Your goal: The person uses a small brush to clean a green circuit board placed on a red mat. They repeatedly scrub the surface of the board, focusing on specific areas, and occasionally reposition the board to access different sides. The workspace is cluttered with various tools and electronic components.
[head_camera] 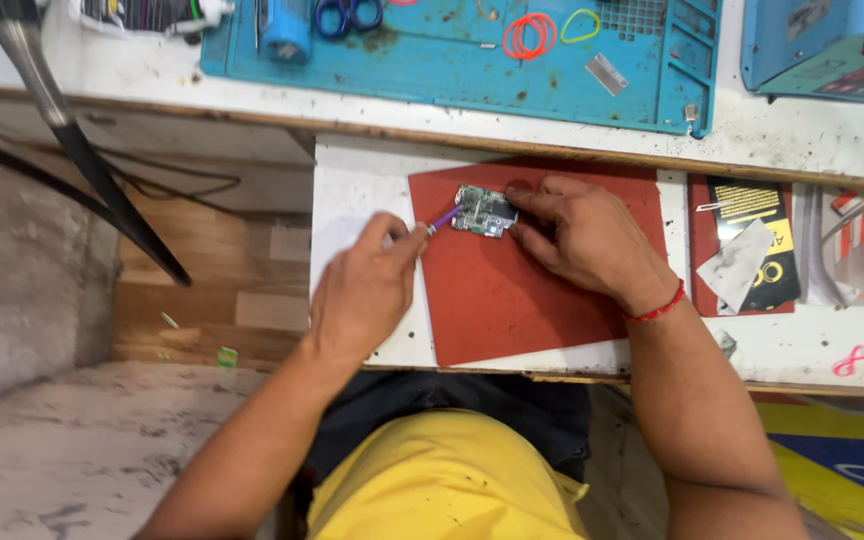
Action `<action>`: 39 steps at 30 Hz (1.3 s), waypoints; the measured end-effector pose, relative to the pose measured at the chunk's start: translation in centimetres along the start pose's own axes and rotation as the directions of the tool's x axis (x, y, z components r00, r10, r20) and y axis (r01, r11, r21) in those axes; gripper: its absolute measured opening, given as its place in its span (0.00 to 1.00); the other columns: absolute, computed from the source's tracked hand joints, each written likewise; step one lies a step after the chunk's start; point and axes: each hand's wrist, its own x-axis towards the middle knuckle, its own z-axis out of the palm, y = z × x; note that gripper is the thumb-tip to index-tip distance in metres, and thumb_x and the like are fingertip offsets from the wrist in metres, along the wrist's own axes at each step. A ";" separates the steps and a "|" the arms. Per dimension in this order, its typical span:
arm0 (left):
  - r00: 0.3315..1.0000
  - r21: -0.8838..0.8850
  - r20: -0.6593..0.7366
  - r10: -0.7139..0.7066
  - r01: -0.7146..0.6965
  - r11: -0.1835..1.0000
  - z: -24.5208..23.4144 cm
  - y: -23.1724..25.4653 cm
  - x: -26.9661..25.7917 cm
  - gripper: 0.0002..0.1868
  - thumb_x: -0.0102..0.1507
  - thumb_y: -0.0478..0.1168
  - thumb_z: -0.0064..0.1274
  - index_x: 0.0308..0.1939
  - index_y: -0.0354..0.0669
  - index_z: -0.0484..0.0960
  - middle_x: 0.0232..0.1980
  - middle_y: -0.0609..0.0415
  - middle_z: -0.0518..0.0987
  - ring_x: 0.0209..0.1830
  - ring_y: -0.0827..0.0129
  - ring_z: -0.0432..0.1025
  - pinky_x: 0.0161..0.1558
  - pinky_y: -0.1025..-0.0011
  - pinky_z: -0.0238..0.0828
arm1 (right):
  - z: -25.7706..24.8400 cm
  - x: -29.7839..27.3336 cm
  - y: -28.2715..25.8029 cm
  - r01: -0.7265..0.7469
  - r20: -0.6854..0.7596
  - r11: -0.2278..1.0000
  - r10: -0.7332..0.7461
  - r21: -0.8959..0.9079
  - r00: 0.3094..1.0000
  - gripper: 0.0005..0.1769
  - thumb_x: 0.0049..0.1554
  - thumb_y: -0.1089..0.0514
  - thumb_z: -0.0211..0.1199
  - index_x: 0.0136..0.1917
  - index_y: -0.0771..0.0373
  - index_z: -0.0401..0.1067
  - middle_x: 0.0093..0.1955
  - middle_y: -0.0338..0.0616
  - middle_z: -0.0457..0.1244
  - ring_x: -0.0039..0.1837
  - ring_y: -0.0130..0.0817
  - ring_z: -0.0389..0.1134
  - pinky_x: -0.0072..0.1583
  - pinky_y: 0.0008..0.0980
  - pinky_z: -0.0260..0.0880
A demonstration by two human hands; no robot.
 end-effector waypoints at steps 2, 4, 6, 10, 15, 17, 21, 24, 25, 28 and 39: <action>0.995 0.022 0.029 0.091 -0.091 0.996 0.2 0.8 -0.2 0.18 0.60 0.30 0.52 0.54 0.40 0.84 0.46 0.49 0.77 0.25 0.51 0.76 0.28 0.56 0.75 | -0.1 0.3 -0.1 0.008 -0.011 1.000 -0.008 0.008 1.000 0.22 0.55 0.57 0.68 0.62 0.64 0.77 0.43 0.49 0.65 0.43 0.49 0.68 0.45 0.44 0.69; 0.997 0.000 0.034 0.070 -0.070 0.998 0.5 1.2 -0.6 0.16 0.61 0.30 0.52 0.53 0.41 0.84 0.47 0.51 0.78 0.25 0.53 0.77 0.28 0.58 0.75 | -0.2 0.1 -0.2 0.003 0.002 1.000 -0.003 0.007 1.000 0.21 0.55 0.57 0.68 0.61 0.64 0.77 0.43 0.49 0.65 0.43 0.49 0.68 0.45 0.45 0.69; 1.000 -0.006 -0.005 0.027 -0.027 1.000 0.3 0.7 -0.4 0.14 0.63 0.31 0.52 0.52 0.42 0.85 0.46 0.52 0.78 0.25 0.53 0.77 0.28 0.58 0.75 | -0.2 0.2 -0.3 -0.016 -0.003 1.000 0.016 0.001 1.000 0.21 0.54 0.57 0.68 0.61 0.63 0.77 0.42 0.49 0.65 0.44 0.49 0.69 0.44 0.45 0.69; 0.998 0.012 0.002 0.061 -0.061 0.998 1.0 1.3 -0.5 0.12 0.65 0.33 0.52 0.52 0.42 0.84 0.44 0.50 0.77 0.27 0.53 0.77 0.30 0.57 0.74 | -0.1 0.1 0.1 0.015 -0.015 1.000 -0.015 0.008 1.000 0.21 0.55 0.57 0.68 0.61 0.63 0.77 0.43 0.49 0.66 0.44 0.49 0.68 0.45 0.45 0.69; 1.000 0.014 0.016 -0.024 0.024 1.000 0.6 0.0 0.2 0.15 0.65 0.33 0.50 0.54 0.45 0.83 0.45 0.50 0.79 0.28 0.48 0.77 0.29 0.55 0.74 | 0.0 0.0 0.0 -0.018 0.002 1.000 0.018 -0.002 1.000 0.20 0.54 0.56 0.68 0.60 0.62 0.78 0.43 0.48 0.66 0.43 0.48 0.69 0.45 0.45 0.69; 0.996 0.022 0.083 0.041 -0.043 0.999 0.9 0.6 -0.2 0.14 0.66 0.34 0.49 0.55 0.45 0.82 0.45 0.49 0.79 0.29 0.46 0.77 0.29 0.53 0.74 | 0.0 0.1 0.1 0.022 -0.007 1.000 -0.022 0.000 1.000 0.21 0.55 0.57 0.68 0.61 0.63 0.77 0.42 0.49 0.65 0.43 0.48 0.68 0.45 0.45 0.69; 0.996 0.090 0.069 0.061 -0.067 0.994 0.9 0.5 -0.6 0.18 0.64 0.32 0.48 0.57 0.44 0.81 0.47 0.49 0.78 0.28 0.48 0.77 0.28 0.54 0.74 | 0.0 0.1 -0.1 -0.016 0.007 1.000 0.016 0.001 1.000 0.21 0.54 0.57 0.68 0.61 0.63 0.77 0.42 0.48 0.65 0.43 0.48 0.68 0.44 0.45 0.68; 0.997 0.083 0.067 0.032 -0.038 0.996 0.9 0.2 0.3 0.16 0.66 0.32 0.48 0.57 0.43 0.81 0.45 0.49 0.77 0.28 0.50 0.78 0.28 0.56 0.75 | 0.0 0.2 0.0 -0.014 0.017 1.000 0.014 -0.008 1.000 0.21 0.54 0.56 0.68 0.61 0.63 0.77 0.41 0.49 0.65 0.42 0.48 0.68 0.44 0.45 0.68; 0.994 0.097 0.077 0.075 -0.082 0.992 1.1 0.8 -0.4 0.16 0.65 0.32 0.49 0.57 0.41 0.81 0.45 0.49 0.77 0.28 0.53 0.78 0.28 0.57 0.76 | -0.1 0.1 0.1 -0.006 0.009 1.000 0.006 0.002 1.000 0.21 0.54 0.57 0.68 0.61 0.63 0.78 0.41 0.49 0.65 0.42 0.48 0.68 0.44 0.44 0.68; 1.000 0.069 0.012 0.016 -0.016 0.997 0.7 0.4 0.0 0.14 0.66 0.33 0.51 0.54 0.42 0.83 0.44 0.50 0.77 0.27 0.52 0.78 0.28 0.58 0.75 | 0.1 0.1 0.0 0.019 -0.002 1.000 -0.019 0.023 1.000 0.21 0.54 0.57 0.68 0.60 0.63 0.78 0.43 0.49 0.66 0.42 0.48 0.68 0.45 0.44 0.68; 0.994 0.007 -0.057 0.095 -0.095 0.995 0.4 0.6 -0.3 0.16 0.63 0.32 0.53 0.55 0.38 0.83 0.44 0.49 0.77 0.28 0.55 0.77 0.28 0.58 0.73 | -0.1 0.1 -0.2 0.024 -0.008 1.000 -0.023 0.005 1.000 0.21 0.54 0.58 0.69 0.61 0.64 0.77 0.43 0.49 0.65 0.43 0.49 0.68 0.45 0.45 0.68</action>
